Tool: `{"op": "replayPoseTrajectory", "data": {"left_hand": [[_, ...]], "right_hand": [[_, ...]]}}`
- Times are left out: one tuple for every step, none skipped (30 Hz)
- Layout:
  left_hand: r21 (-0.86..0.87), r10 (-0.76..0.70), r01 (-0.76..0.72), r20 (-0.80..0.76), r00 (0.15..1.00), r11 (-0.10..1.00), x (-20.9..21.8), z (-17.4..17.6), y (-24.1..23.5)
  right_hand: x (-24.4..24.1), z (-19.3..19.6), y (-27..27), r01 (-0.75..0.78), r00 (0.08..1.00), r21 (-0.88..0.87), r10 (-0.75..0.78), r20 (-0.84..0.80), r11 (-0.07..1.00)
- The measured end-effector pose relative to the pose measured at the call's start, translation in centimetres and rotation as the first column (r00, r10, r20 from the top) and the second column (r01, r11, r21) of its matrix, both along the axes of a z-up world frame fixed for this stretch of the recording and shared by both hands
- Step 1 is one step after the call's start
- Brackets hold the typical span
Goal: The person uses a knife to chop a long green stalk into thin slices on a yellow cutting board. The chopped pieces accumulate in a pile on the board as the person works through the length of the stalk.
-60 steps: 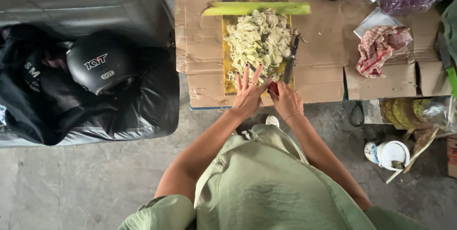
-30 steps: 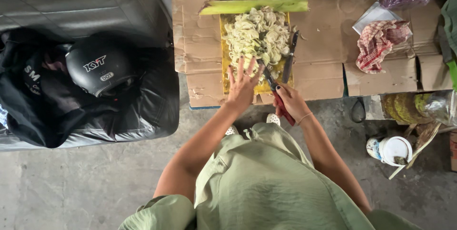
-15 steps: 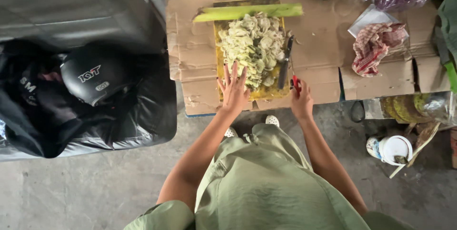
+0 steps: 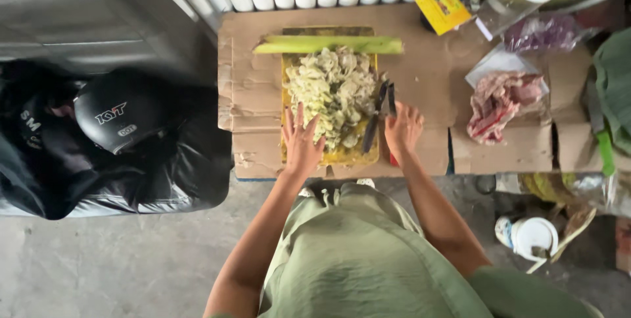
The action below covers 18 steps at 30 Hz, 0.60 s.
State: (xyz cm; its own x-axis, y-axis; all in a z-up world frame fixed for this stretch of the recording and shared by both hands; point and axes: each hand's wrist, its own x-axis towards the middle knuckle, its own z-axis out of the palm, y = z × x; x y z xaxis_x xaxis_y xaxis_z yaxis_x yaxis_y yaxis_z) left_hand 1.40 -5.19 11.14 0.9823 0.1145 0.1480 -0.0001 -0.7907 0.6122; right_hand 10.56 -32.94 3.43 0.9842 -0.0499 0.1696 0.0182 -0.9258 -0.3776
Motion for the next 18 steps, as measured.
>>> {"op": "replayPoseTrajectory", "data": {"left_hand": [[0.004,0.016,-0.016,0.007,1.0,1.0,0.1,0.4,-0.1],[0.008,0.034,-0.034,0.014,0.999,0.999,0.2,0.7,-0.2],[0.012,0.052,-0.052,0.021,0.998,0.999,0.2,1.2,-0.3],[0.004,0.071,-0.071,0.014,0.997,0.997,0.3,1.6,-0.4],[-0.003,0.089,-0.089,0.006,0.996,0.996,0.3,2.1,-0.4],[-0.011,0.109,-0.109,-0.005,0.994,0.994,0.1,2.5,-0.6],[-0.008,0.132,-0.132,-0.023,0.991,0.991,0.0,2.9,-0.8],[-0.004,0.156,-0.156,-0.039,0.987,0.988,-0.2,3.3,-0.9],[0.0,0.18,-0.18,-0.056,0.982,0.984,-0.3,3.5,-1.1],[0.014,0.198,-0.198,-0.051,0.979,0.98,-0.5,3.7,-1.1],[0.029,0.217,-0.216,-0.045,0.975,0.976,-0.7,3.8,-1.1],[0.043,0.236,-0.234,-0.042,0.971,0.971,-1.0,3.9,-1.1],[0.052,0.25,-0.248,-0.037,0.968,0.967,-1.2,3.9,-1.1],[0.061,0.264,-0.261,-0.036,0.964,0.963,-1.7,3.9,-1.1],[0.069,0.278,-0.275,-0.035,0.96,0.959,-2.1,3.9,-1.1],[0.059,0.288,-0.286,-0.035,0.957,0.957,-2.3,3.9,-1.0],[0.049,0.298,-0.296,-0.034,0.954,0.954,-2.6,4.0,-1.1],[0.037,0.308,-0.306,-0.033,0.951,0.951,-2.9,4.1,-1.2]], "right_hand": [[1.8,0.3,0.2,-0.06,0.997,0.022,0.059,0.042,0.998],[4.0,0.5,0.4,-0.122,0.989,0.041,0.119,0.085,0.992],[6.3,0.7,0.5,-0.185,0.976,0.057,0.176,0.129,0.981],[8.9,0.8,0.8,-0.222,0.97,0.03,0.217,0.108,0.975],[11.6,0.9,1.1,-0.258,0.963,0.003,0.257,0.086,0.966],[13.9,0.9,1.3,-0.311,0.945,-0.042,0.313,0.099,0.95],[16.2,0.9,1.6,-0.361,0.923,-0.087,0.369,0.109,0.929],[18.3,0.7,2.0,-0.409,0.898,-0.133,0.424,0.119,0.903],[20.0,0.5,2.2,-0.455,0.878,-0.159,0.472,0.087,0.876],[21.5,0.2,2.4,-0.5,0.854,-0.183,0.517,0.054,0.846],[23.0,-0.2,2.6,-0.544,0.828,-0.206,0.56,0.021,0.813],[24.2,-0.6,2.8,-0.588,0.805,-0.207,0.592,-0.048,0.782],[25.3,-1.1,3.1,-0.63,0.776,-0.206,0.62,-0.117,0.749],[26.1,-1.5,3.3,-0.671,0.742,-0.2,0.644,-0.189,0.714],[26.7,-1.8,3.6,-0.693,0.718,-0.177,0.649,-0.252,0.698],[27.3,-1.9,4.0,-0.714,0.692,-0.156,0.651,-0.312,0.683],[27.7,-1.8,4.3,-0.732,0.662,-0.134,0.652,-0.371,0.668],[27.9,-1.5,4.4,-0.745,0.659,-0.171,0.674,-0.332,0.644]]}}
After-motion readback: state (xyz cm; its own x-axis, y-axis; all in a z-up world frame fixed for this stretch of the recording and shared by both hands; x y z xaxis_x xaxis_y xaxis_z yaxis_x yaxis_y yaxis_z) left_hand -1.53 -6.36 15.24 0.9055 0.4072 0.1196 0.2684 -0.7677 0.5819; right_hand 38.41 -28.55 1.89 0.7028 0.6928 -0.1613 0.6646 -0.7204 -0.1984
